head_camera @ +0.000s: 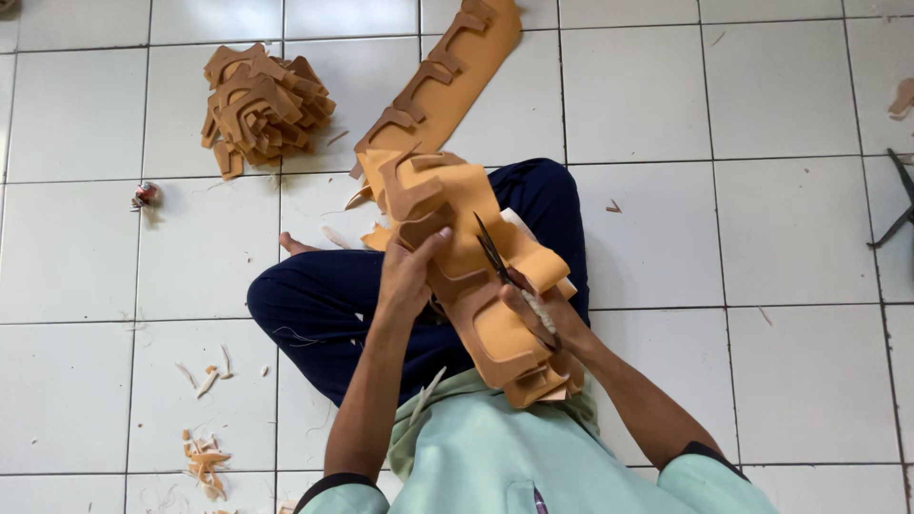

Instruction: The person sits on a tiled floor and uses shears to cut a long strip of tan leather into smaller, identical rectangular pieces. The person holds the leather with one hand and cuts with the other, stacking the finished pieces to the side.

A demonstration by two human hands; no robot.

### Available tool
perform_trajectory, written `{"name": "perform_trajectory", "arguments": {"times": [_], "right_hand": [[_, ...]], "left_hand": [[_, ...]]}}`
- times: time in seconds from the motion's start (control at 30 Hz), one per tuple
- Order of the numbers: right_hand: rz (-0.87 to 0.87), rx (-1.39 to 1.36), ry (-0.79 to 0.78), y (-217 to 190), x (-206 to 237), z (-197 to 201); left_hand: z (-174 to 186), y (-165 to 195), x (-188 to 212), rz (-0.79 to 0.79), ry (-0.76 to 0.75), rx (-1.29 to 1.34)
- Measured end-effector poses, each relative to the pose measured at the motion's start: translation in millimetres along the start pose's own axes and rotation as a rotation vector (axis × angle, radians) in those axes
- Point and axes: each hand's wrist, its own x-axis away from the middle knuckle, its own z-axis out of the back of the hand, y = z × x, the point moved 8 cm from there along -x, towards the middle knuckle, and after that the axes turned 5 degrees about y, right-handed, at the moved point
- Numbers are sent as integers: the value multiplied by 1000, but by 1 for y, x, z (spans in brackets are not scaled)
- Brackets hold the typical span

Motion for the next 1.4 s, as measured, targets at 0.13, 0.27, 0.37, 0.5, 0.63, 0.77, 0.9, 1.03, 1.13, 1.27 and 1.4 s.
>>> {"name": "perform_trajectory", "arguments": {"times": [0.13, 0.27, 0.37, 0.5, 0.63, 0.77, 0.9, 1.03, 1.13, 1.27, 1.4], "right_hand": [[-1, 81, 52, -9, -8, -4], [-21, 82, 86, -7, -9, -4], [-334, 2, 34, 21, 6, -6], [-375, 30, 2, 29, 14, -3], [-37, 143, 0, 1, 4, 1], [-78, 60, 13, -1, 2, -3], [-78, 123, 48, 0, 2, -4], [-90, 122, 60, 7, 9, -3], [-137, 151, 47, 15, 13, -3], [-192, 77, 12, 19, 19, -7], [-154, 194, -71, 8, 20, -6]], "left_hand": [[-7, -14, 18, -11, -7, -74], [-6, -19, 17, 106, -63, -11], [10, -22, 0, 308, 87, 197], [3, -4, -15, 168, -2, 185], [-2, 7, -1, -35, -17, 106], [-6, 5, 13, -57, -2, 51], [-7, 1, 18, -40, -5, 118], [3, -9, 18, 51, 39, 46], [17, -15, 3, 183, 14, -15], [38, -17, -27, 311, -45, 0], [45, -6, -46, 267, -88, -49]]}}
